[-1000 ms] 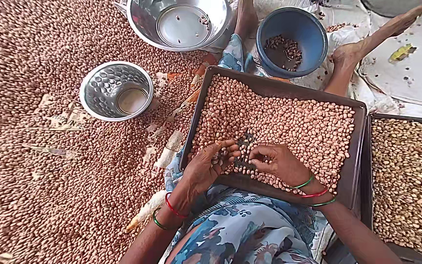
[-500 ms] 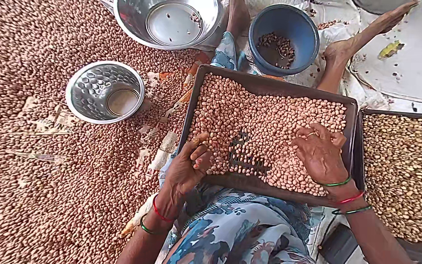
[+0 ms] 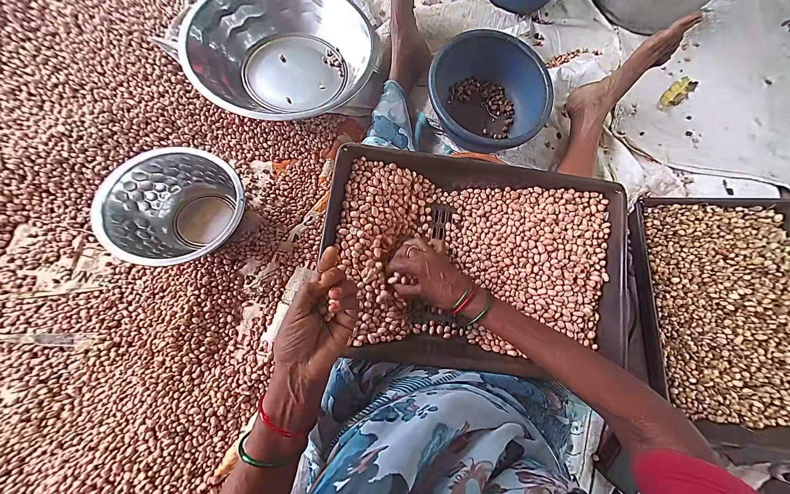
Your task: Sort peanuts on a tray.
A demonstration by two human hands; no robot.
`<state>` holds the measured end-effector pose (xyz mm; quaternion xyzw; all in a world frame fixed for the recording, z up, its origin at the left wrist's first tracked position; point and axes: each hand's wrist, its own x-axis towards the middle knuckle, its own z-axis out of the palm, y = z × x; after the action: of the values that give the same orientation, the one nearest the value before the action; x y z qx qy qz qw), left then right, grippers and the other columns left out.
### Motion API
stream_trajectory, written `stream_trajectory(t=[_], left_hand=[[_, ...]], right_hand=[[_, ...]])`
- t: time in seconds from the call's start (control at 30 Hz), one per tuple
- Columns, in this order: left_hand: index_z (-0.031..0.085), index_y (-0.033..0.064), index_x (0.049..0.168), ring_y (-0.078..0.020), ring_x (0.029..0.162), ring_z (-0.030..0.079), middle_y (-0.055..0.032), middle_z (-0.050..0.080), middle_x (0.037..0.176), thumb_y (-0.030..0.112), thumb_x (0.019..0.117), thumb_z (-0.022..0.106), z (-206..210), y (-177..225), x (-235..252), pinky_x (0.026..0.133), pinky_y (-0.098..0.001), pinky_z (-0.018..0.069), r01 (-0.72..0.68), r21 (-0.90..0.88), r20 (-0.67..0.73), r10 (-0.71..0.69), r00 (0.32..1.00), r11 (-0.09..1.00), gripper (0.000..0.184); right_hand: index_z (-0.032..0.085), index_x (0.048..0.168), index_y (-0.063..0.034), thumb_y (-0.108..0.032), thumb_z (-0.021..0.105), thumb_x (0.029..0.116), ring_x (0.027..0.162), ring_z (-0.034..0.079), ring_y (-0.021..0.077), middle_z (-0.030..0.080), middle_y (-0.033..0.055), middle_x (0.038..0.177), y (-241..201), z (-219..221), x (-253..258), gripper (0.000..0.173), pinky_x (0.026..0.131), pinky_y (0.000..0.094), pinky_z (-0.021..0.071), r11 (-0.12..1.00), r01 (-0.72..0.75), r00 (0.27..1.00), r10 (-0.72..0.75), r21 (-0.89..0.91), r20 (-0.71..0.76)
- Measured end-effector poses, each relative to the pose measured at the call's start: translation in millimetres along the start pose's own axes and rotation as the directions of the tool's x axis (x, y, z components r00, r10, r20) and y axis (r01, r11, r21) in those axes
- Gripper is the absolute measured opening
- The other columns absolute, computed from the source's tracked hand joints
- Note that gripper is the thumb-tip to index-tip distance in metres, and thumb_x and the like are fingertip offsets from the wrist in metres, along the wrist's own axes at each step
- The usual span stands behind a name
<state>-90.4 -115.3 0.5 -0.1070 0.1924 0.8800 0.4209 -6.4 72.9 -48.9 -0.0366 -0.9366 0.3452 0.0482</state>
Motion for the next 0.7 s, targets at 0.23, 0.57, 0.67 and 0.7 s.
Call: stream_trajectory(t=[0.23,0.57,0.67,0.7], left_hand=[[0.062,0.0087,0.111,-0.0018,0.059,0.061,0.002,0.064,0.077,0.012,0.1078,0.029,-5.0,8.6,6.3,0.058,-0.0124,0.0531,-0.069,0.079,-0.015,0.07,0.997,0.995,0.034],[0.067,0.0048,0.107,-0.0057,0.061,0.065,-0.0017,0.067,0.079,0.009,0.1085,0.034,17.9,-38.6,10.4,0.06,-0.0169,0.057,0.173,0.272,-0.165,-0.131,0.977,0.947,0.033],[0.065,0.0005,0.117,-0.0073,0.065,0.067,-0.0054,0.07,0.084,0.007,0.1088,0.037,30.0,-58.5,13.7,0.064,-0.0182,0.057,0.308,0.409,-0.233,-0.229,0.945,0.859,0.029],[0.064,-0.0004,0.12,-0.0084,0.069,0.069,-0.0068,0.072,0.088,0.009,0.1094,0.037,33.1,-66.3,16.2,0.067,-0.0191,0.0576,0.361,0.434,-0.243,-0.278,0.929,0.825,0.03]], right_hand=[[0.076,0.106,0.0009,-0.004,0.074,0.0897,0.103,0.065,0.0442,0.068,0.0263,0.113,32.7,-129.2,-79.4,0.017,0.086,0.0608,0.0491,0.944,-0.265,0.927,0.193,-0.197,-0.322],[0.076,0.101,0.0056,-0.002,0.07,0.0928,0.089,0.067,0.0474,0.067,0.0305,0.102,41.5,-105.7,-120.2,0.012,0.079,0.0638,0.0493,0.866,-0.363,0.906,0.241,-0.343,-0.349],[0.074,0.098,0.004,-0.005,0.072,0.0911,0.074,0.057,0.024,0.065,0.0182,0.093,26.8,-124.9,-120.0,0.011,0.068,0.0402,0.0472,0.929,-0.351,0.874,0.281,-0.114,-0.397],[0.074,0.096,-0.0004,-0.01,0.071,0.0901,0.074,0.053,0.0089,0.064,0.0067,0.09,22.9,-128.5,-120.8,0.011,0.068,0.025,0.0438,0.949,-0.314,0.873,0.299,0.025,-0.384]])
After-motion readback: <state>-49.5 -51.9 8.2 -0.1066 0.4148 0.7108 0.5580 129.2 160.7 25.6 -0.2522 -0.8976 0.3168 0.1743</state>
